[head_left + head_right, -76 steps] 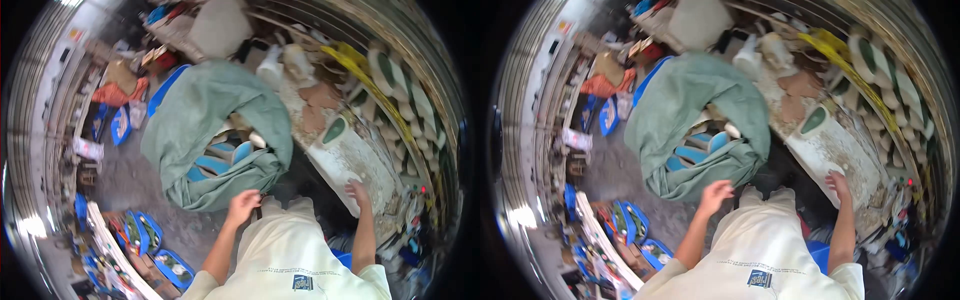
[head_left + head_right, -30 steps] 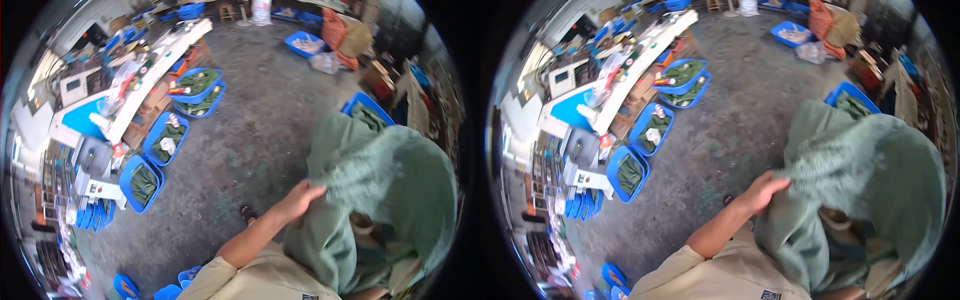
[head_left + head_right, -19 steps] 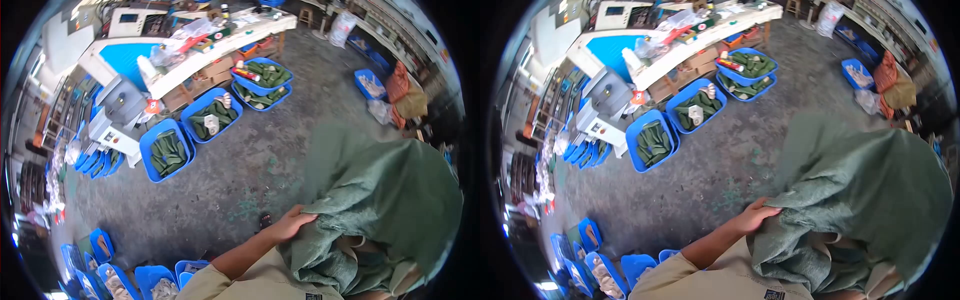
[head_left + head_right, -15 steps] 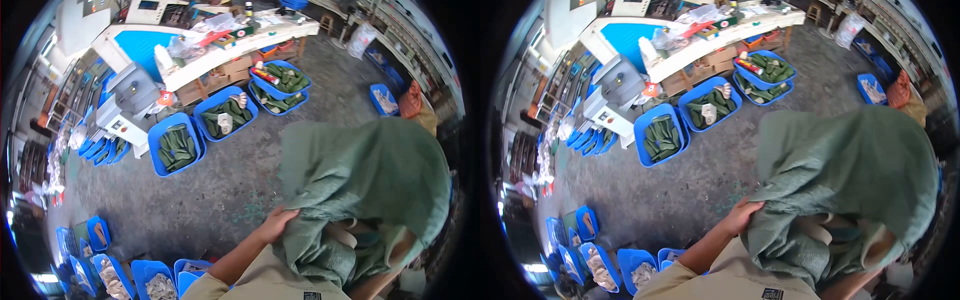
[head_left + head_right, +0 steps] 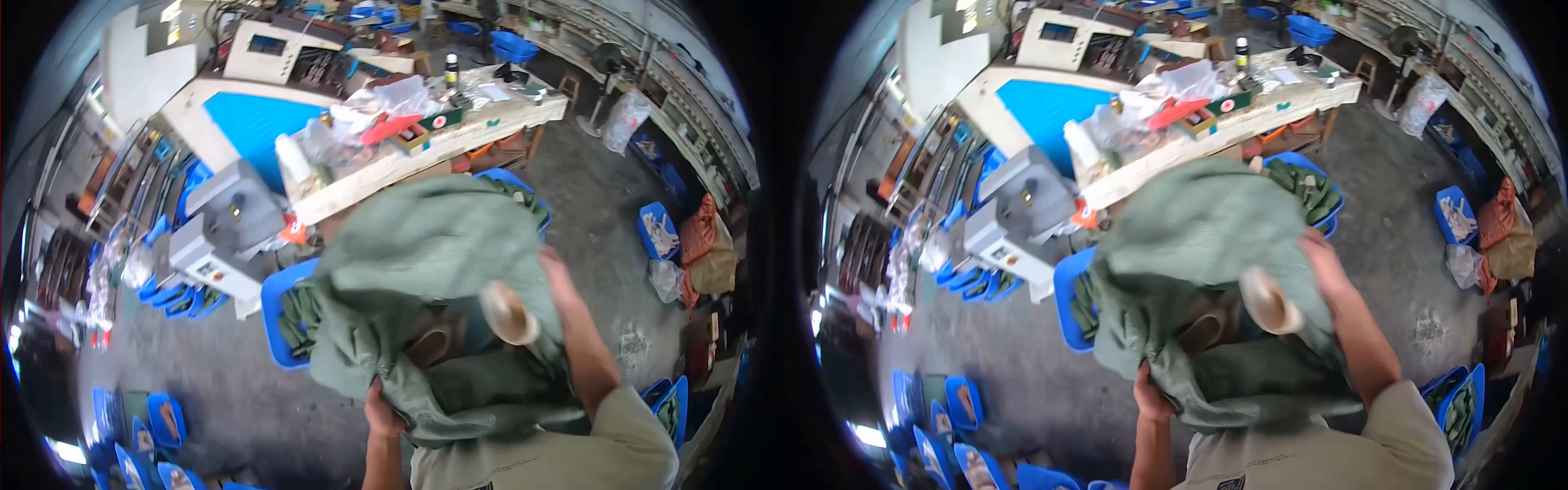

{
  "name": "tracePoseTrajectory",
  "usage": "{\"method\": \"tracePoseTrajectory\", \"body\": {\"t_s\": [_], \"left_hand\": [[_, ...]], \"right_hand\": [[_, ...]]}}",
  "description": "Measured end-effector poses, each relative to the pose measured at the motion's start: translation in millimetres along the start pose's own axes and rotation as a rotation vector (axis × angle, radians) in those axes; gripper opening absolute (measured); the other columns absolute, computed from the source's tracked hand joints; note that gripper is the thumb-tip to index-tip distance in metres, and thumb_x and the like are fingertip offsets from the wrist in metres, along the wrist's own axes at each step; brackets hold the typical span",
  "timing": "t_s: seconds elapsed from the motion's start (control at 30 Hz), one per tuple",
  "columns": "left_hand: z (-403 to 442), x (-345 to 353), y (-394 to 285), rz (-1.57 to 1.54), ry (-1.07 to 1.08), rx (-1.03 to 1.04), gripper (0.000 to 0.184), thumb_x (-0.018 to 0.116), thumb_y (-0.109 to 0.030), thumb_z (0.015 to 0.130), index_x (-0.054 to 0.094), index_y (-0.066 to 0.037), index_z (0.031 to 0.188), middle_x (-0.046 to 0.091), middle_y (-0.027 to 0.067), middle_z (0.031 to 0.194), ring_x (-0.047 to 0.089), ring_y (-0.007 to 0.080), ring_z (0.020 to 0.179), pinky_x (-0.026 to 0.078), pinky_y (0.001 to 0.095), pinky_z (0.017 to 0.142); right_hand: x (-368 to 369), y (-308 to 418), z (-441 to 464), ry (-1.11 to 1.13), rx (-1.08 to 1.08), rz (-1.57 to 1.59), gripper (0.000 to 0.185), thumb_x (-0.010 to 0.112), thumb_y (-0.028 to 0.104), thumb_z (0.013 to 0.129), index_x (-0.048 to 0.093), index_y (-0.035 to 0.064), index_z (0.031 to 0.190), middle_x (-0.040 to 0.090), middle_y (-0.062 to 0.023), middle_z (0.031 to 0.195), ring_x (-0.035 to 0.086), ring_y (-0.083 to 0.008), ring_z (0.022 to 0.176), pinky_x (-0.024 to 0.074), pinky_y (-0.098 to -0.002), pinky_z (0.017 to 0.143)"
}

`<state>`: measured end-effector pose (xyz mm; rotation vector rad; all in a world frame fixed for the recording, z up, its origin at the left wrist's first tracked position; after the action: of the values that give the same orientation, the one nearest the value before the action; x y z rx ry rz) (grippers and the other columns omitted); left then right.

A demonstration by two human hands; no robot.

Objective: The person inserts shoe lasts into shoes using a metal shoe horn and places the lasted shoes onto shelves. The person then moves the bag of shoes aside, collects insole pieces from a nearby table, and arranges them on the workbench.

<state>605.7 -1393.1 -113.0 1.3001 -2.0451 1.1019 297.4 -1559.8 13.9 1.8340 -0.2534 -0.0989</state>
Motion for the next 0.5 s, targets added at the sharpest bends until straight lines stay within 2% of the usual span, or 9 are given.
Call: {"method": "tracePoseTrajectory", "body": {"t_s": [0.03, 0.07, 0.1, 0.13, 0.17, 0.23, 0.33, 0.4, 0.5], "left_hand": [[27, 23, -7, -0.027, 0.028, -0.029, 0.047, 0.041, -0.030, 0.094, 0.049, -0.002, 0.131, 0.057, 0.0140, 0.126, 0.055, 0.0316, 0.116, 0.042, 0.0441, 0.101], [51, 44, -14, -0.054, 0.054, -0.058, 0.047, 0.040, -0.031, 0.094, 0.049, -0.003, 0.131, 0.058, 0.0135, 0.126, 0.055, 0.0318, 0.116, 0.042, 0.0442, 0.101], [86, 52, -20, -0.081, 0.093, -0.046, 0.046, 0.039, -0.032, 0.095, 0.050, -0.004, 0.130, 0.058, 0.0125, 0.127, 0.055, 0.0311, 0.117, 0.041, 0.0440, 0.102], [124, 56, -23, -0.042, 0.057, -0.039, 0.046, 0.038, -0.032, 0.096, 0.050, -0.004, 0.130, 0.057, 0.0122, 0.127, 0.054, 0.0307, 0.117, 0.041, 0.0440, 0.102], [165, 55, -29, 0.005, 0.016, -0.031, 0.046, 0.038, -0.033, 0.097, 0.050, -0.004, 0.130, 0.057, 0.0120, 0.128, 0.054, 0.0302, 0.118, 0.040, 0.0440, 0.103], [255, 58, -34, 0.066, 0.096, 0.008, 0.048, 0.039, -0.035, 0.096, 0.049, -0.004, 0.131, 0.056, 0.0120, 0.129, 0.052, 0.0293, 0.120, 0.039, 0.0436, 0.104], [387, 17, -34, 0.239, -0.040, 0.012, 0.047, 0.040, -0.036, 0.096, 0.050, -0.005, 0.130, 0.056, 0.0118, 0.129, 0.051, 0.0295, 0.121, 0.037, 0.0445, 0.106], [447, 9, -33, 0.115, -0.209, 0.019, 0.044, 0.037, -0.034, 0.098, 0.051, -0.005, 0.129, 0.056, 0.0112, 0.129, 0.052, 0.0298, 0.120, 0.040, 0.0458, 0.104], [526, 37, -56, 0.116, -0.342, -0.036, 0.046, 0.036, -0.035, 0.099, 0.049, -0.005, 0.131, 0.055, 0.0119, 0.131, 0.053, 0.0305, 0.119, 0.042, 0.0476, 0.102]], "right_hand": [[37, 20, 37, 0.155, -0.046, -0.065, 0.033, 0.054, 0.020, 0.089, 0.058, 0.0020, 0.117, 0.061, -0.0084, 0.109, 0.056, -0.0174, 0.100, 0.0442, -0.0304, 0.089], [72, 46, 65, 0.167, -0.102, -0.237, 0.034, 0.054, 0.018, 0.088, 0.058, -0.0002, 0.117, 0.062, -0.0082, 0.102, 0.058, -0.0171, 0.094, 0.0456, -0.0308, 0.086], [97, 49, 115, 0.381, -0.176, -0.324, 0.033, 0.055, 0.021, 0.088, 0.059, 0.0001, 0.113, 0.065, -0.0120, 0.092, 0.061, -0.0189, 0.088, 0.0471, -0.0321, 0.083], [128, 76, 134, 0.454, -0.565, -0.501, 0.031, 0.056, 0.022, 0.087, 0.060, 0.0008, 0.109, 0.065, -0.0182, 0.086, 0.064, -0.0278, 0.085, 0.0484, -0.0370, 0.079], [145, 88, 161, 0.344, -0.640, -0.691, 0.029, 0.058, 0.024, 0.085, 0.060, 0.0013, 0.103, 0.064, -0.0230, 0.090, 0.062, -0.0361, 0.092, 0.0482, -0.0428, 0.079], [156, 96, 225, 0.159, -0.618, -0.867, 0.026, 0.063, 0.021, 0.082, 0.058, 0.0008, 0.098, 0.063, -0.0232, 0.091, 0.059, -0.0406, 0.092, 0.0475, -0.0478, 0.078], [153, 70, 299, -0.029, -0.869, -0.727, 0.030, 0.070, 0.014, 0.077, 0.056, 0.0059, 0.103, 0.055, -0.0186, 0.098, 0.057, -0.0382, 0.086, 0.0479, -0.0437, 0.074], [131, 64, 309, -0.058, -0.990, -0.791, 0.028, 0.068, 0.015, 0.079, 0.056, 0.0060, 0.102, 0.056, -0.0180, 0.098, 0.057, -0.0381, 0.085, 0.0477, -0.0448, 0.074], [42, -33, 361, 0.189, -0.622, -1.074, 0.026, 0.063, 0.022, 0.083, 0.056, 0.0055, 0.102, 0.056, -0.0157, 0.097, 0.057, -0.0376, 0.089, 0.0478, -0.0457, 0.075]]}}
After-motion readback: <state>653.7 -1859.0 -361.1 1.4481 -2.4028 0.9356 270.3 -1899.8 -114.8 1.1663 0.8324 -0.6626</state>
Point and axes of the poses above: each hand's wrist, its own z-axis towards the middle knuckle, its own x-axis out of the palm, y = z × x, the point moved 4 cm from there along z, towards the middle knuckle
